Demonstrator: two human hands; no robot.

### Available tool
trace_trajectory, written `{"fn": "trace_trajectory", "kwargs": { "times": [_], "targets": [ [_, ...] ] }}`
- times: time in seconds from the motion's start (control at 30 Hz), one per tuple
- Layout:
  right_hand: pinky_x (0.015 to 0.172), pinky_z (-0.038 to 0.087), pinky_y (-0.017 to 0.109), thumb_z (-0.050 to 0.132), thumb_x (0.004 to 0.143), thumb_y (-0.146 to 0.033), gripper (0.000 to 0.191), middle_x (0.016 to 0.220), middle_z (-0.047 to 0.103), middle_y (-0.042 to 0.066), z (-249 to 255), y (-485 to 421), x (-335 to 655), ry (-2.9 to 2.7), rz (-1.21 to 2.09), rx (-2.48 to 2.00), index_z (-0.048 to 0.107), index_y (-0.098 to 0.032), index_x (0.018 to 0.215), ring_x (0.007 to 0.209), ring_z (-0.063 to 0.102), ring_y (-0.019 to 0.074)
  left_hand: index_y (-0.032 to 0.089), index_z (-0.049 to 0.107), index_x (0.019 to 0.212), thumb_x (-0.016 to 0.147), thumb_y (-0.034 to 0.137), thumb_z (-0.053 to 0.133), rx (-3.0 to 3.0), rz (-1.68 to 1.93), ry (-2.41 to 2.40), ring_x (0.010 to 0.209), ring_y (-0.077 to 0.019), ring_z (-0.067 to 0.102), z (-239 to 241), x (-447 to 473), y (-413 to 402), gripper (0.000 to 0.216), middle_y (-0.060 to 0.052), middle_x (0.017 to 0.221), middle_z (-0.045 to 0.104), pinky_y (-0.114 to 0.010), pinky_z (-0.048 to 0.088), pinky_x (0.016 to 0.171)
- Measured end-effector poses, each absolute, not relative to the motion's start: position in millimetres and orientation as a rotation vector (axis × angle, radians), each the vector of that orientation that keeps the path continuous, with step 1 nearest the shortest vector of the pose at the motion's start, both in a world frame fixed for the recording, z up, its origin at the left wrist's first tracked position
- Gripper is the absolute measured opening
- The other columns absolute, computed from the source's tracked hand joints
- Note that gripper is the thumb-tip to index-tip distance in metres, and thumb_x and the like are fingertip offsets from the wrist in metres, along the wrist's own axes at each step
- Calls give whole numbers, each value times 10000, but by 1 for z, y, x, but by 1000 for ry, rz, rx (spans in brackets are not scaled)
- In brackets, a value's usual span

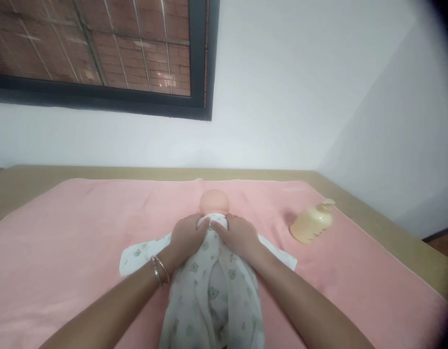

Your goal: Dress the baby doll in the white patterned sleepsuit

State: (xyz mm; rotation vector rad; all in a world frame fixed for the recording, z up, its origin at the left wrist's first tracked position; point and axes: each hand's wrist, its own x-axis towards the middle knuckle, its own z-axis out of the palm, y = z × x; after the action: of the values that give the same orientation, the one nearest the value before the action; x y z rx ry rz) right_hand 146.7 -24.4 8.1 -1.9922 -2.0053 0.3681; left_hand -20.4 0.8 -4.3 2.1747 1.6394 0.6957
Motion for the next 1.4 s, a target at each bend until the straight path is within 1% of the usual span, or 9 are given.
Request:
{"fn": "trace_trajectory", "kwargs": {
  "times": [0.23, 0.37, 0.67, 0.97, 1.13, 1.4],
  "targets": [
    [678, 370, 310, 180, 842, -735, 718, 904, 652, 100, 8, -25, 148, -2012, 339, -1979, 613, -176, 965, 825, 589, 233, 223, 631, 793, 901, 467, 311, 2166, 687, 1628, 734, -193, 589, -5, -21, 2, 416, -29, 816, 674, -293, 399, 675],
    [687, 378, 314, 189, 847, -728, 714, 916, 652, 107, 9, -25, 147, -2019, 351, -2002, 615, -168, 968, 835, 594, 236, 227, 642, 832, 898, 470, 316, 2155, 697, 1625, 762, -198, 600, -6, -21, 3, 412, -32, 852, 682, -297, 405, 699],
    [715, 382, 317, 186, 848, -729, 715, 918, 654, 106, 9, -25, 147, -2016, 353, -2009, 621, -177, 981, 850, 593, 239, 222, 654, 853, 897, 462, 308, 2163, 671, 1644, 796, -207, 610, -1, -19, 0, 424, -47, 885, 692, -302, 413, 727],
    [704, 375, 310, 180, 863, -709, 707, 910, 655, 103, 11, -27, 147, -2045, 341, -1976, 627, -175, 984, 842, 592, 233, 228, 653, 823, 899, 470, 304, 2181, 671, 1644, 746, -203, 602, -2, -20, 1, 431, -35, 822, 688, -291, 402, 673],
    [729, 377, 321, 190, 871, -695, 693, 921, 653, 110, 11, -26, 147, -2048, 347, -1989, 626, -170, 990, 859, 593, 240, 228, 656, 830, 893, 476, 315, 2150, 676, 1648, 753, -205, 609, -2, -20, 0, 427, -36, 833, 694, -288, 405, 675],
    [694, 369, 310, 201, 868, -695, 678, 910, 657, 106, 9, -25, 148, -2058, 326, -1970, 617, -170, 970, 828, 594, 231, 229, 653, 862, 898, 475, 304, 2180, 662, 1648, 776, -211, 607, -1, -21, 0, 428, -37, 848, 692, -287, 400, 671]
  ]
}}
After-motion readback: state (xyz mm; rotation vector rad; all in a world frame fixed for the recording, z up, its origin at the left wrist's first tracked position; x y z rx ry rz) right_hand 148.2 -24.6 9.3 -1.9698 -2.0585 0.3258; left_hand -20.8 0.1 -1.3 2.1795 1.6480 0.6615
